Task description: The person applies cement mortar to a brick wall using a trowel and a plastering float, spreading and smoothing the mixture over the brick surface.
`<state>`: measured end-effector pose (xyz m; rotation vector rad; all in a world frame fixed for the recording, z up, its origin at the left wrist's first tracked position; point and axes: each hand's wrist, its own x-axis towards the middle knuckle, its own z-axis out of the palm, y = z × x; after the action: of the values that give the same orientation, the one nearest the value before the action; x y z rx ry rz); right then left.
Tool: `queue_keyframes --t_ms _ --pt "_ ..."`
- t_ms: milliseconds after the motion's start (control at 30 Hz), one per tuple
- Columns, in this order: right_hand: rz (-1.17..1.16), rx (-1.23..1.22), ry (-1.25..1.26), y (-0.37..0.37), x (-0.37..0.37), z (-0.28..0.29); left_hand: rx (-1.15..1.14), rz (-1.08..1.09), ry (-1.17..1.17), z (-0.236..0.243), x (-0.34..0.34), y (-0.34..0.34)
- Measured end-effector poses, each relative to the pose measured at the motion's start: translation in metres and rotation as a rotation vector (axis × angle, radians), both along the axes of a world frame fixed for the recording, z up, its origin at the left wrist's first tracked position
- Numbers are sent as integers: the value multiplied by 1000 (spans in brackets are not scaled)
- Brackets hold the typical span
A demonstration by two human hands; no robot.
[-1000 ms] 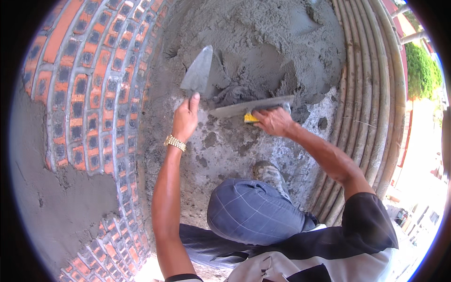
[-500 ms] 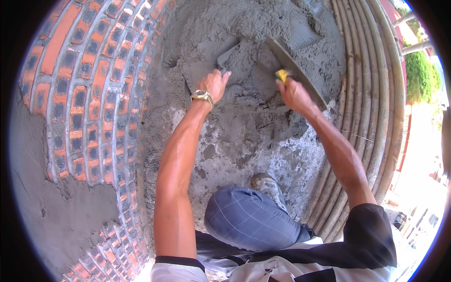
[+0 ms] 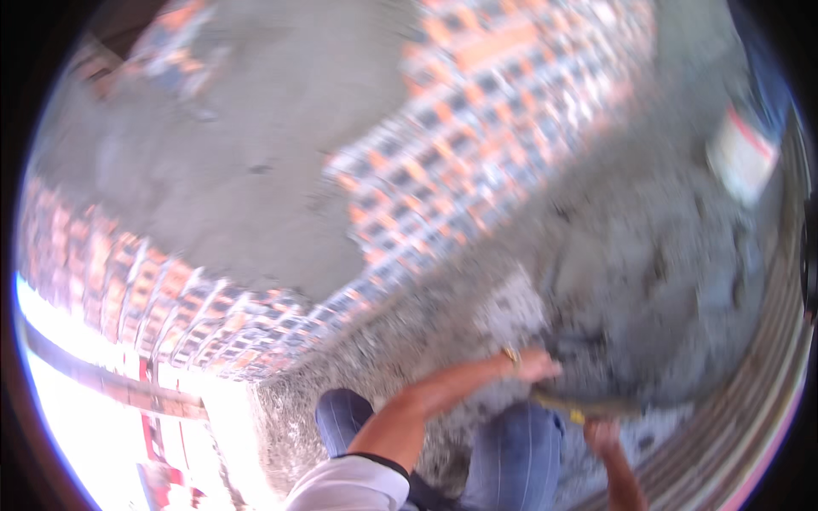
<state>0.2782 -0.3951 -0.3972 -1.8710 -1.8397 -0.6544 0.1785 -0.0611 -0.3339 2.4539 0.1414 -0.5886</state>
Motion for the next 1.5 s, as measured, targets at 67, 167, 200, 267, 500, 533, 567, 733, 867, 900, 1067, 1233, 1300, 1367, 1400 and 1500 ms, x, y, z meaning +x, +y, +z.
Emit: queue_keyframes --t_ms 67,167,200,267,500,533,567,733,867,900,1067,1233,1300,1367,1400,1500 --pt "-90 347 -113 42 9 -70 -132 -27 -91 17 -8 -13" --pt "-71 303 -7 95 59 -73 -152 -116 -118 35 -10 -24" --pt "-18 184 96 98 53 -51 -119 -108 -85 45 -28 -28" --pt "51 -86 309 99 36 1 97 44 -331 95 -59 -21" --pt "121 -265 -125 247 10 182 373 529 -330 345 -196 48" --pt "93 -318 -159 269 -3 213 340 700 -431 370 -227 50" --pt "70 -390 -186 287 -16 244 285 858 -560 392 -256 54" --pt "238 -373 -95 372 -121 391 645 1151 -717 392 -424 72" --pt "565 438 -151 458 -144 448 757 1171 -680 412 -455 59" --pt "564 454 -129 476 -147 462 775 1157 -675 415 -452 63" --pt "401 323 -148 518 -151 518 888 1142 -671 440 -427 106" --pt "398 340 -157 530 -121 563 952 1040 -921 457 -409 138" --pt "392 381 -133 534 -107 591 960 1036 -867 480 -392 150" --pt "366 336 -37 535 -102 619 949 1063 -880 504 -379 158" --pt "382 367 -20 535 -103 630 928 1059 -886 515 -378 162" --pt "432 361 21 546 -96 663 803 1064 -875 547 -383 175"
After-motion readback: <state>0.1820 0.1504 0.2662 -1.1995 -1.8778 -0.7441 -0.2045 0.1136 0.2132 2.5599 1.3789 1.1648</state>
